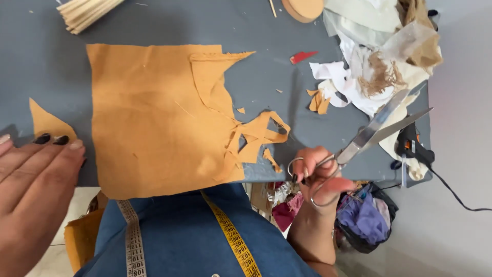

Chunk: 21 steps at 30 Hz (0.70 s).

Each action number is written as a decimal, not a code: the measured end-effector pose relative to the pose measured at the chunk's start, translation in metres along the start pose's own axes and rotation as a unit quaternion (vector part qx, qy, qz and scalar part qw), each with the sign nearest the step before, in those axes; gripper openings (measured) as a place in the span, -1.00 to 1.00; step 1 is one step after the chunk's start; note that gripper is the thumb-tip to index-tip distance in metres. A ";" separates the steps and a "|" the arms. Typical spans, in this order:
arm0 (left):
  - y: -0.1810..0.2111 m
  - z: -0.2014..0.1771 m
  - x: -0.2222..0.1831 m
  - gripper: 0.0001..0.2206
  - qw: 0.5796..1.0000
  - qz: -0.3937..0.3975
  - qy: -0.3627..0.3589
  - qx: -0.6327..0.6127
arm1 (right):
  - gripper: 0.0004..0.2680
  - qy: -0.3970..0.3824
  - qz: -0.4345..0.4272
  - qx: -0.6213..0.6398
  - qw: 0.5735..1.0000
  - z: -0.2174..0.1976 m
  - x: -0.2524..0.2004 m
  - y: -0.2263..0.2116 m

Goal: Cutting leaf shapes from fabric and assembling them using a hot glue gun

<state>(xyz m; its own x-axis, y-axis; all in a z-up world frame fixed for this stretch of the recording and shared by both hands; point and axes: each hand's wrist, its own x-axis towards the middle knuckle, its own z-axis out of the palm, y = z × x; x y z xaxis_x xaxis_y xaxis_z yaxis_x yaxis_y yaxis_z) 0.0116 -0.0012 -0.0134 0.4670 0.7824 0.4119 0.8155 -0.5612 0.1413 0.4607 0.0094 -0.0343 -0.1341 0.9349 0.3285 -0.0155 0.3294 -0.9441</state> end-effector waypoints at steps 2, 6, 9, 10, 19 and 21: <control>0.015 -0.014 0.020 -0.65 1.000 0.001 0.014 -0.017 | -0.56 -0.035 -0.022 -0.036 0.998 -0.003 0.010 -0.013; 0.051 -0.014 0.053 -0.74 0.984 0.108 0.033 -0.137 | -0.75 -0.052 0.086 -0.309 0.946 0.012 0.051 -0.053; 0.069 0.011 0.052 -0.69 0.983 0.143 0.069 -0.097 | -0.66 -0.095 0.098 -0.394 0.909 0.035 0.075 -0.052; 0.072 0.019 0.050 -0.70 0.984 0.141 0.074 -0.080 | -0.69 -0.131 0.087 -0.384 0.910 0.042 0.081 -0.047; 0.056 0.012 0.034 -0.84 0.977 0.122 0.100 -0.145 | -0.67 0.053 -0.004 -0.553 0.832 -0.013 0.091 -0.056; 0.049 0.014 0.013 -0.90 0.981 0.101 0.118 -0.117 | -0.75 0.033 0.038 -0.519 0.853 0.004 0.075 -0.074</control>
<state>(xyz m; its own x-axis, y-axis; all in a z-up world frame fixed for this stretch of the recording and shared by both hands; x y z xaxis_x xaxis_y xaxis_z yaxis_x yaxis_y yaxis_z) 0.0622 -0.0148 -0.0134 0.4961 0.5803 0.6458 0.6011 -0.7663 0.2268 0.4481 0.0546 0.0596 -0.0395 0.9530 0.3004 0.8816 0.1748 -0.4385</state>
